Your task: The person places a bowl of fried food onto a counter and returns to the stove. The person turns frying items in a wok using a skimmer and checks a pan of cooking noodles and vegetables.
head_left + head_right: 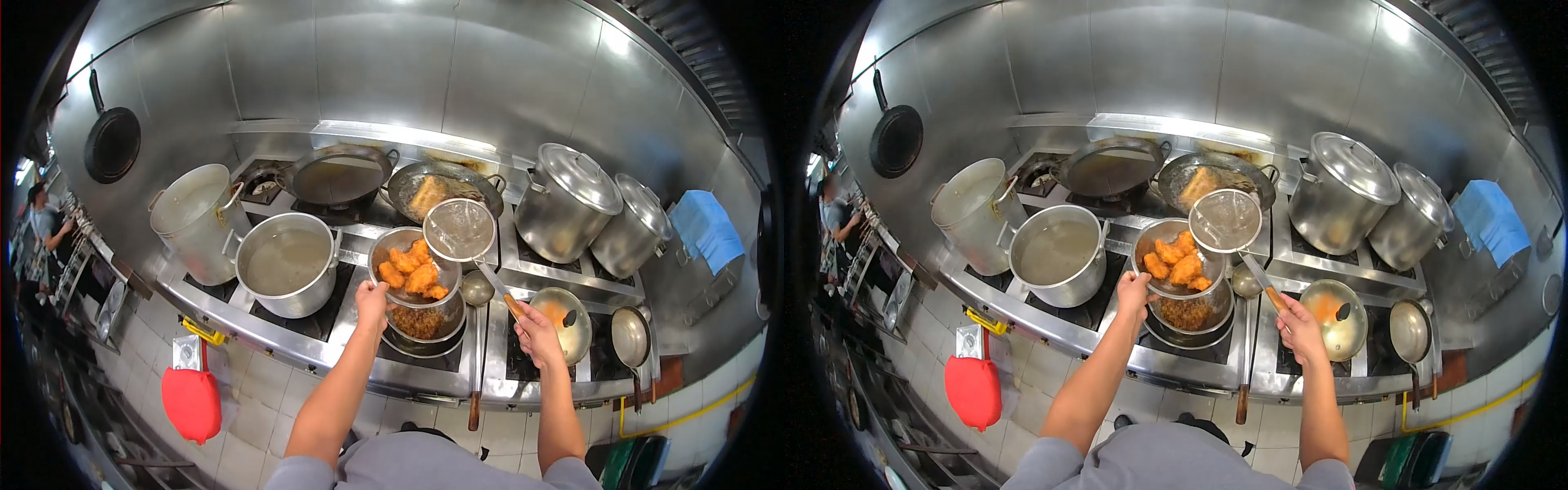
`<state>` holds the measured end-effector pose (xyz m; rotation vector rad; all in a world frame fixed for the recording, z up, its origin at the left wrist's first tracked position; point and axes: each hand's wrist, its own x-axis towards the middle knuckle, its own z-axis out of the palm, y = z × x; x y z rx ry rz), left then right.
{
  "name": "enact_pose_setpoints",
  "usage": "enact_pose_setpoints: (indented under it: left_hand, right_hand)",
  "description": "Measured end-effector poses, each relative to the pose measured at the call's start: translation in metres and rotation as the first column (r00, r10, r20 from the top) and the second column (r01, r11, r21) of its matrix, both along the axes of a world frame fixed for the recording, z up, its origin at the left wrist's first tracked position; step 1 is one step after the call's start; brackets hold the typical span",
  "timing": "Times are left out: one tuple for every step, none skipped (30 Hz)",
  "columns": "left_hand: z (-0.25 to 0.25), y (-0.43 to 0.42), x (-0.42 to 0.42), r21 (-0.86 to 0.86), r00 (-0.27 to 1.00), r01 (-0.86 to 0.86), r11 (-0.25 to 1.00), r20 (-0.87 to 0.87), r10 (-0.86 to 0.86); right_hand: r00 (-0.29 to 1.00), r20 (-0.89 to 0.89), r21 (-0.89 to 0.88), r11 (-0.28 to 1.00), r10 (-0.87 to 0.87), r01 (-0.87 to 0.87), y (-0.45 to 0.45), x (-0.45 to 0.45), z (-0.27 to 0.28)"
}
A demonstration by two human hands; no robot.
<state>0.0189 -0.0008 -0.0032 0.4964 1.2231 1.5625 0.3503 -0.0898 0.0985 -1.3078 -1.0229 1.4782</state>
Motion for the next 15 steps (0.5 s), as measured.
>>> enact_pose_setpoints:
  left_hand:
    - [0.002, -0.002, 0.0, 0.002, 1.0, -0.007, 1.0, 0.021, 0.007]
    - [0.005, -0.003, 0.0, 0.007, 1.0, -0.01, 1.0, 0.021, 0.01]
    - [0.01, -0.006, 0.0, 0.022, 0.999, -0.015, 1.0, 0.046, 0.014]
    - [0.014, -0.009, 0.001, 0.038, 0.997, -0.018, 0.999, 0.071, 0.016]
    - [0.018, -0.012, 0.001, 0.041, 0.997, -0.017, 0.999, 0.069, 0.014]
    - [0.02, -0.016, 0.0, 0.036, 0.997, -0.012, 0.999, 0.074, 0.009]
    - [0.024, -0.021, -0.001, 0.033, 0.997, -0.004, 0.999, 0.077, 0.002]
    - [0.03, -0.028, -0.002, 0.048, 0.993, 0.011, 0.999, 0.116, -0.016]
    - [0.034, -0.036, -0.004, 0.054, 0.993, 0.019, 0.998, 0.111, -0.025]
    - [0.035, -0.044, -0.007, 0.036, 0.995, 0.027, 0.999, 0.098, -0.03]
    - [0.036, -0.053, -0.011, 0.017, 0.996, 0.032, 0.999, 0.085, -0.034]
    - [0.036, -0.063, -0.016, 0.004, 0.996, 0.037, 0.999, 0.077, -0.037]
    - [0.039, -0.076, -0.02, -0.009, 0.997, 0.038, 0.999, 0.07, -0.038]
    - [0.044, -0.09, -0.023, -0.005, 0.995, 0.023, 1.0, 0.096, -0.023]
    - [0.041, -0.1, -0.031, -0.064, 0.999, 0.023, 0.998, 0.05, -0.02]
  right_hand:
    - [0.993, -0.12, -0.042, 0.999, -0.014, 0.009, 0.005, -0.004, -0.003]
    - [0.991, -0.128, -0.021, 0.999, -0.037, 0.035, 0.015, -0.009, -0.004]
    - [0.991, -0.128, -0.017, 0.999, -0.034, 0.032, 0.027, -0.013, -0.004]
    - [0.995, -0.075, 0.063, 0.995, -0.067, 0.072, 0.041, -0.018, -0.001]
    - [0.994, -0.025, 0.145, 0.983, -0.107, 0.109, 0.058, -0.02, 0.001]
    - [0.986, 0.097, 0.207, 0.971, -0.137, 0.115, 0.078, -0.019, 0.003]
    - [0.961, 0.212, 0.272, 0.955, -0.177, 0.116, 0.105, -0.016, -0.001]
    - [0.881, 0.38, 0.462, 0.883, -0.281, 0.083, 0.154, -0.003, -0.031]
    - [0.76, 0.505, 0.622, 0.783, -0.408, 0.007, 0.195, 0.011, -0.052]
    - [0.574, 0.678, 0.574, 0.818, -0.459, -0.024, 0.202, 0.005, -0.032]
    - [0.351, 0.808, 0.518, 0.855, -0.473, -0.039, 0.204, -0.005, -0.01]
    - [0.354, 0.803, 0.524, 0.851, -0.48, -0.033, 0.208, -0.01, 0.002]
    - [0.314, 0.851, 0.444, 0.896, -0.42, -0.004, 0.212, -0.015, 0.012]
    - [0.279, 0.893, 0.36, 0.932, -0.353, 0.027, 0.216, -0.02, 0.017]
    - [0.286, 0.889, 0.365, 0.931, -0.357, 0.028, 0.224, -0.023, 0.012]
